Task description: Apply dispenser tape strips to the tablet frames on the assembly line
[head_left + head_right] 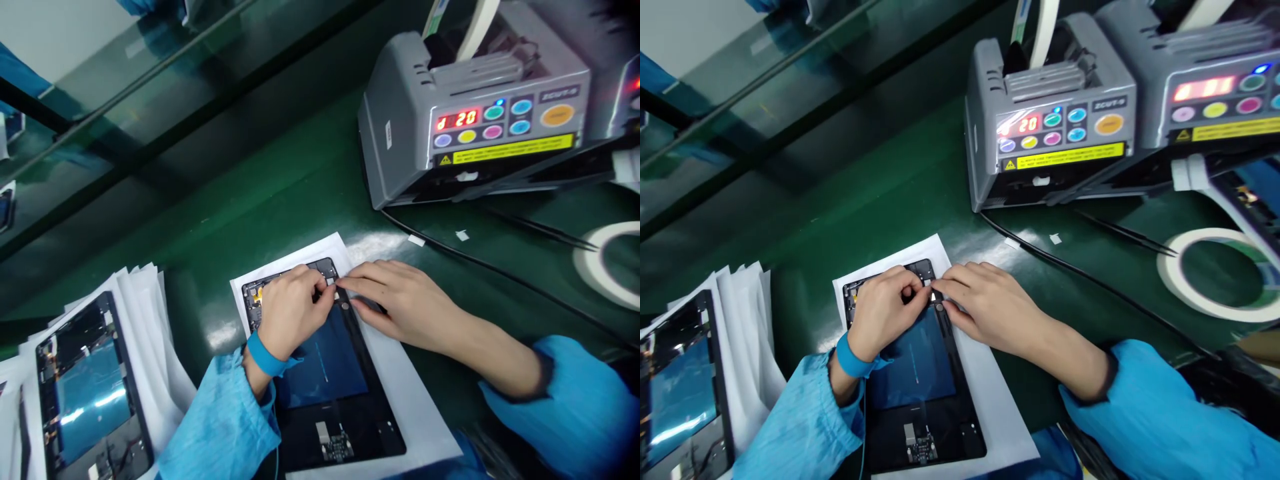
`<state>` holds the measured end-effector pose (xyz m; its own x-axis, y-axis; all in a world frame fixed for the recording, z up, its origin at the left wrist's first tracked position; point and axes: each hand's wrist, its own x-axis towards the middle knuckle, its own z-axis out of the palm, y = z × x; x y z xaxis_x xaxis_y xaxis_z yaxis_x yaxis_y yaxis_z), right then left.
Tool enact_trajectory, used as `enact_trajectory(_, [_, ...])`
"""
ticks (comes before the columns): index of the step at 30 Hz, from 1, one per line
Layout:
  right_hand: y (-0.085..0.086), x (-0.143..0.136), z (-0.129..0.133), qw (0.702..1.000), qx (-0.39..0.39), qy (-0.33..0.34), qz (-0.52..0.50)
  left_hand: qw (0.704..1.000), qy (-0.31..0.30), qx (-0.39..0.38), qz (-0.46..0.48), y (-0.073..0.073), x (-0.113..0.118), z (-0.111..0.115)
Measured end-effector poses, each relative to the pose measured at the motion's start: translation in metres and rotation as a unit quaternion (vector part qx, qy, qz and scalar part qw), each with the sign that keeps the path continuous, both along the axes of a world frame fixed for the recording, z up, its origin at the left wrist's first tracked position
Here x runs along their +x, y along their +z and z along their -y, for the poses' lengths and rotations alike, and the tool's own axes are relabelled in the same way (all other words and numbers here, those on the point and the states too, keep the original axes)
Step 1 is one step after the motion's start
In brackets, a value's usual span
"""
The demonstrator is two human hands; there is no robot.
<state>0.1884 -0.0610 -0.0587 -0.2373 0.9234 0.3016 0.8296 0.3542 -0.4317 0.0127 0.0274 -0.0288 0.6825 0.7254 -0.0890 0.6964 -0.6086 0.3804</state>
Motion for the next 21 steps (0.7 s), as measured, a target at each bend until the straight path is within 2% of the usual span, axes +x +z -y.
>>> enact_trajectory(4, [0.003,-0.003,-0.001,1.000,0.003,0.001,-0.003,1.000,0.003,0.014,0.006,-0.001,0.001,0.001])
enact_trajectory(7, [0.012,0.005,0.008,0.997,0.065,-0.034,0.027,1.000,-0.001,0.021,0.007,0.000,0.000,0.000])
enact_trajectory(10, [0.021,0.040,0.028,0.971,0.170,-0.157,0.055,0.999,-0.010,0.042,-0.006,0.002,-0.002,-0.002])
enact_trajectory(12, [0.024,0.076,0.043,0.935,0.217,-0.258,0.108,0.998,-0.014,0.055,-0.014,0.001,-0.002,-0.003])
enact_trajectory(14, [0.024,0.112,0.054,0.899,0.236,-0.325,0.175,0.998,-0.010,0.065,-0.020,0.000,0.000,-0.005])
enact_trajectory(17, [0.022,0.149,0.058,0.886,0.216,-0.352,0.211,0.997,0.003,0.072,-0.035,0.001,0.002,-0.005])
enact_trajectory(21, [0.016,0.164,0.052,0.898,0.191,-0.343,0.198,0.999,0.011,0.043,-0.025,0.007,0.002,-0.003])
